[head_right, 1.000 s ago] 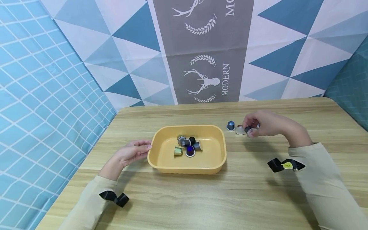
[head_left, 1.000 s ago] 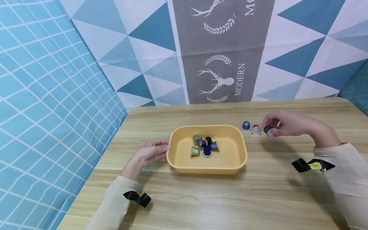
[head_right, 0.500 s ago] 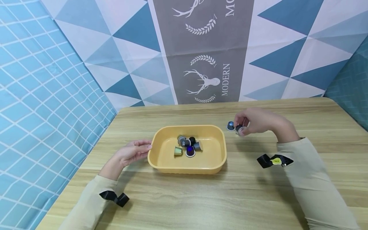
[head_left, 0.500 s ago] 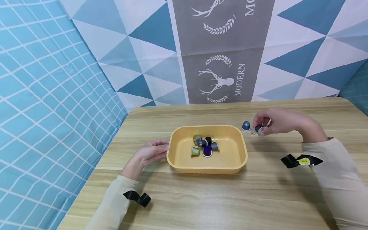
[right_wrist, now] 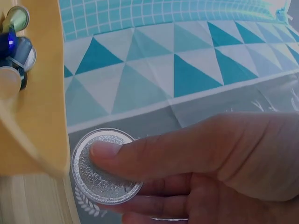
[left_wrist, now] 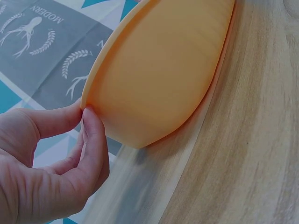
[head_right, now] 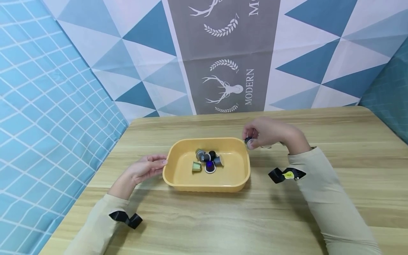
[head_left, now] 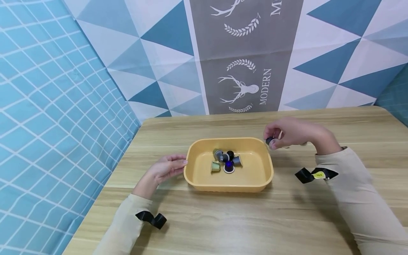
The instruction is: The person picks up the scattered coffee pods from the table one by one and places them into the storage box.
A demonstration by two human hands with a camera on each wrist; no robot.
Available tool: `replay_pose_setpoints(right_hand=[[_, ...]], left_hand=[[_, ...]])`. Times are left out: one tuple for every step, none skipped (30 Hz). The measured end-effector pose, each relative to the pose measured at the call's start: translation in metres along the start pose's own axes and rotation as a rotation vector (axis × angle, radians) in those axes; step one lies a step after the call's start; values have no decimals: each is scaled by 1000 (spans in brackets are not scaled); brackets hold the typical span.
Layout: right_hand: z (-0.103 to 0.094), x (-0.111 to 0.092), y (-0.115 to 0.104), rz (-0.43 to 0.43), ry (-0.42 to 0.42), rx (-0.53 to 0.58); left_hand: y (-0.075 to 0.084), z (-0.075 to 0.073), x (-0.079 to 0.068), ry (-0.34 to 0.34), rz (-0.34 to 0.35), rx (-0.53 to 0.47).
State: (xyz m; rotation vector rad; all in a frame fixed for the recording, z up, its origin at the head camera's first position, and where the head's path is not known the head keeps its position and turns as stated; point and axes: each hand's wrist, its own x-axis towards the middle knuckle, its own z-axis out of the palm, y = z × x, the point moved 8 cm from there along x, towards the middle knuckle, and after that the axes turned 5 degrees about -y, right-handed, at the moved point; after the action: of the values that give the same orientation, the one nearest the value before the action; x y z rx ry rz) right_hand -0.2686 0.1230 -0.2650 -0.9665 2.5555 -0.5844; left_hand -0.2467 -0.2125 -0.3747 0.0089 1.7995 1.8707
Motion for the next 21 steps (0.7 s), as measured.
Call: replay_pose_setpoints(right_hand=[[0, 2, -2, 0, -2, -9], [0, 3, -4, -3, -4, -18], [1, 5, -6, -4, -7, -20], [1, 7, -8, -6, -11, -24], [2, 9, -9, -5, -15, -22], [3, 11, -10, -2, -20, -17], [4, 13, -11, 0, -27, -13], [5, 15, -12, -1, -32, -13], [6, 17, -14, -2, -35, -18], [7, 19, -15, -4, -40, -24], [7, 21, -17, -8, -43, -32], [8, 23, -19, -17, -43, -48], [8, 25, -22, -26, -45, -59], [9, 26, -24, -34, -46, -70], [9, 28, -26, -38, -50, -73], [10, 30, -28, -43, -57, -73], [11, 32, -30, -44, -63, -73], [11, 34, -31, -45, -69, -73], [12, 36, -33, -46, -74, -69], [13, 38, -34, -47, -80, -68], [14, 40, -35, -43, -84, -68]], left_hand=[[0, 0, 0, -1, 1, -1], [1, 0, 0, -1, 3, -3], [1, 0, 0, -2, 5, -2], [1, 0, 0, -2, 5, -2], [1, 0, 0, -1, 5, -3], [0, 0, 0, -2, 6, -3], [0, 0, 0, 0, 5, -2], [0, 0, 0, 0, 6, -2], [0, 0, 0, -1, 6, -3], [0, 0, 0, 0, 6, -6], [0, 0, -1, 0, 7, -9], [0, 1, -1, 0, 8, -10], [0, 1, -1, 1, 8, -14], [-1, 1, -1, 1, 8, -17], [-1, 1, -1, 2, 8, -20], [-1, 1, -1, 4, 8, -20], [-1, 1, -1, 5, 7, -20], [-1, 1, -1, 5, 6, -20], [-1, 1, -1, 6, 6, -20], [-1, 1, -1, 7, 6, -19], [-1, 1, -1, 8, 7, -19]])
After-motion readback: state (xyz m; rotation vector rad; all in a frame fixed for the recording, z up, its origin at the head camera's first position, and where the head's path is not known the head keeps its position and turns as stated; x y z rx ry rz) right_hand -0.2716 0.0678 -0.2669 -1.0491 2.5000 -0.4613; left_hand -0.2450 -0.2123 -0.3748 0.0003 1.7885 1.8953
